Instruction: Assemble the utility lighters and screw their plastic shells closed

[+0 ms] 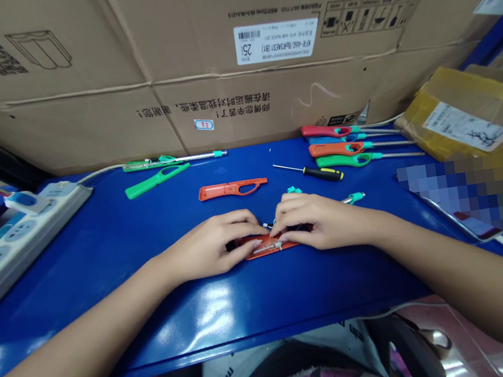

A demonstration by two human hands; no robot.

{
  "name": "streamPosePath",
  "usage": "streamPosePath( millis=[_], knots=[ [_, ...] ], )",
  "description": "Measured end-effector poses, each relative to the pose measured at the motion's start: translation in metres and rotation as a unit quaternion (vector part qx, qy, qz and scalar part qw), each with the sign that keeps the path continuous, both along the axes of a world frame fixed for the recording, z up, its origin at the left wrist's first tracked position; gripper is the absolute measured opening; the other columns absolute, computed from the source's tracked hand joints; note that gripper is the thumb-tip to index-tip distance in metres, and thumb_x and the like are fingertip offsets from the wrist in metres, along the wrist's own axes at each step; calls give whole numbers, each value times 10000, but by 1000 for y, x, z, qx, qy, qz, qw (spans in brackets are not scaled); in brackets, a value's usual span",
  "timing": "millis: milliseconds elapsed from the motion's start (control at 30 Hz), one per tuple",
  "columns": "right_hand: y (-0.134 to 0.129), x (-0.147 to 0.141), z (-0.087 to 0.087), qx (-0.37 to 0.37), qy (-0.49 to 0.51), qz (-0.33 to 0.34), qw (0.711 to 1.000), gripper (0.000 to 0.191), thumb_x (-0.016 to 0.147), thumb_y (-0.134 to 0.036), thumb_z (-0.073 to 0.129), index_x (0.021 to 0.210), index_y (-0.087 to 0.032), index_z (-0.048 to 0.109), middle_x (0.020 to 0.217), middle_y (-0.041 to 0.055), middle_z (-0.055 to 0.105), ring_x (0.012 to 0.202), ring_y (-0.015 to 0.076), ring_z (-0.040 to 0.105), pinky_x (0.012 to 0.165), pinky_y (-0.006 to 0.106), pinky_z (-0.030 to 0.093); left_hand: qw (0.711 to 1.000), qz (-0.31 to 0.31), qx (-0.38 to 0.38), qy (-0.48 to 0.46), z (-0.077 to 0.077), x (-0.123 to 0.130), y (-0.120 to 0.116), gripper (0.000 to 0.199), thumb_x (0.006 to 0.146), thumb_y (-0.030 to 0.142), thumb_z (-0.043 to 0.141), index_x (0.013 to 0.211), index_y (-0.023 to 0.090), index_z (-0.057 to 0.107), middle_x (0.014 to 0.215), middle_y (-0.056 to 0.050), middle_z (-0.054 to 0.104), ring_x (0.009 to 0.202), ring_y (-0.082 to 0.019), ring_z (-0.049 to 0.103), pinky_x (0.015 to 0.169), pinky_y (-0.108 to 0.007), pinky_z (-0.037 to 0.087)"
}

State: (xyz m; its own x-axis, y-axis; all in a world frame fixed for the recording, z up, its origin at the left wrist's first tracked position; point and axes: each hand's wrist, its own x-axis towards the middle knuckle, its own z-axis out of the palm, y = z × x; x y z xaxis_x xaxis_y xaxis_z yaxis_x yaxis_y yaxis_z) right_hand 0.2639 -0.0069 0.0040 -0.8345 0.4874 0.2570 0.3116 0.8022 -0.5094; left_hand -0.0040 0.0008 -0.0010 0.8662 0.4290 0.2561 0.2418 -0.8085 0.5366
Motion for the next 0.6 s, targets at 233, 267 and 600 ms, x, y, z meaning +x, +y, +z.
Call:
streamPosePath(
  millis=[233, 267, 600],
  knots=[
    [3, 7, 7, 24, 25, -46, 998, 143, 974, -178, 632, 1056, -141, 744, 955, 75, 679, 932, 184, 591, 875, 326, 477, 1000, -3, 23, 9, -1, -1, 1, 284, 1022, 184, 529, 1243, 179, 707, 1136, -99, 699, 1004, -187, 686, 896, -295, 559],
    [3, 8, 8, 28, 28, -49, 998, 141, 974, -199, 641, 1054, -145, 743, 957, 73, 678, 928, 182, 595, 878, 327, 479, 1000, 0, 28, 12, -1, -1, 1, 284, 1022, 180, 522, 1234, 177, 710, 1133, -98, 701, 998, -187, 689, 889, -292, 562],
    [6, 10, 10, 33, -8, -82, 996, 197, 990, -266, 610, 1139, -175, 701, 1057, 86, 673, 1016, 208, 615, 943, 362, 485, 996, -14, 87, -11, 2, 1, -2, 344, 954, 316, 678, 1277, 200, 700, 1179, -114, 710, 1064, -234, 685, 938, -354, 569]
  ],
)
